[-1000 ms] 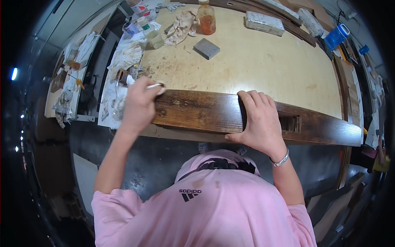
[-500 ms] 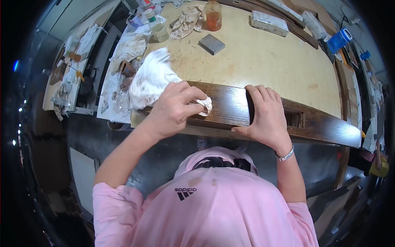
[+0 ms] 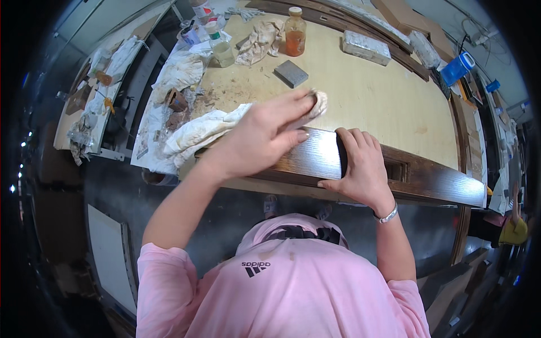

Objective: The person rubs a wood piece with a cloth and a sanding block, then applies liquid from a bottle to the cloth and continues rubbing the wood surface.

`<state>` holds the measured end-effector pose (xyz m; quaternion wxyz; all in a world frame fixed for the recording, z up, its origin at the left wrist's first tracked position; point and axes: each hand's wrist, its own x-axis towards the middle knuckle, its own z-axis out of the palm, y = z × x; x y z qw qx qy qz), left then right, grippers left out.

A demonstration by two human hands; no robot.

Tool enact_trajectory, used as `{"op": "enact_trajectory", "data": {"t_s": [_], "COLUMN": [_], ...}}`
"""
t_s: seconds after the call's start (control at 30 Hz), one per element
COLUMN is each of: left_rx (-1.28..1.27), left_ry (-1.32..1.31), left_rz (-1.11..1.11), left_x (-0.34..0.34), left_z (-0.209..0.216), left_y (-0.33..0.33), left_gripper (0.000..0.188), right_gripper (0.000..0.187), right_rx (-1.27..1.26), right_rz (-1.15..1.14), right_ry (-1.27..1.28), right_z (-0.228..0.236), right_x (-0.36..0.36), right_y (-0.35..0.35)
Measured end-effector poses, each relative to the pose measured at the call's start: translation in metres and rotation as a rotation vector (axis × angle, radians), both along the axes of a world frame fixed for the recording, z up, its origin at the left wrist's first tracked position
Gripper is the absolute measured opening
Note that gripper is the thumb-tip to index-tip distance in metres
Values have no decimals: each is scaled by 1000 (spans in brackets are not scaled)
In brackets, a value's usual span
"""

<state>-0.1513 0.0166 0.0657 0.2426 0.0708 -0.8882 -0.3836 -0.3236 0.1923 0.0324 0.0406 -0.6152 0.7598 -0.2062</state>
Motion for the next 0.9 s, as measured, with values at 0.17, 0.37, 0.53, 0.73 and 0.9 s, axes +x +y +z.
{"op": "enact_trajectory", "data": {"t_s": [0.17,0.37,0.53,0.73,0.9], "left_rx": [35,-257,73,-169,-482], "left_ry": [-3,-335,209,250,263], "left_rz": [203,299,473,400,271], "left_x": [55,104,94,46,23], "left_z": [40,-15,16,43,42], "left_y": [-74,-90,-88,-50,-10], "left_gripper": [27,22,12,13,12], "right_gripper": [89,90,86,54,29], "right_rx": [17,42,-19,-150,-336], "right_rz": [-4,-28,27,69,172], "right_ry": [5,32,29,-473,-202], "right_z": [1,7,1,47,46], "right_x": [2,4,2,28,16], "right_y": [3,3,3,-47,-89]}}
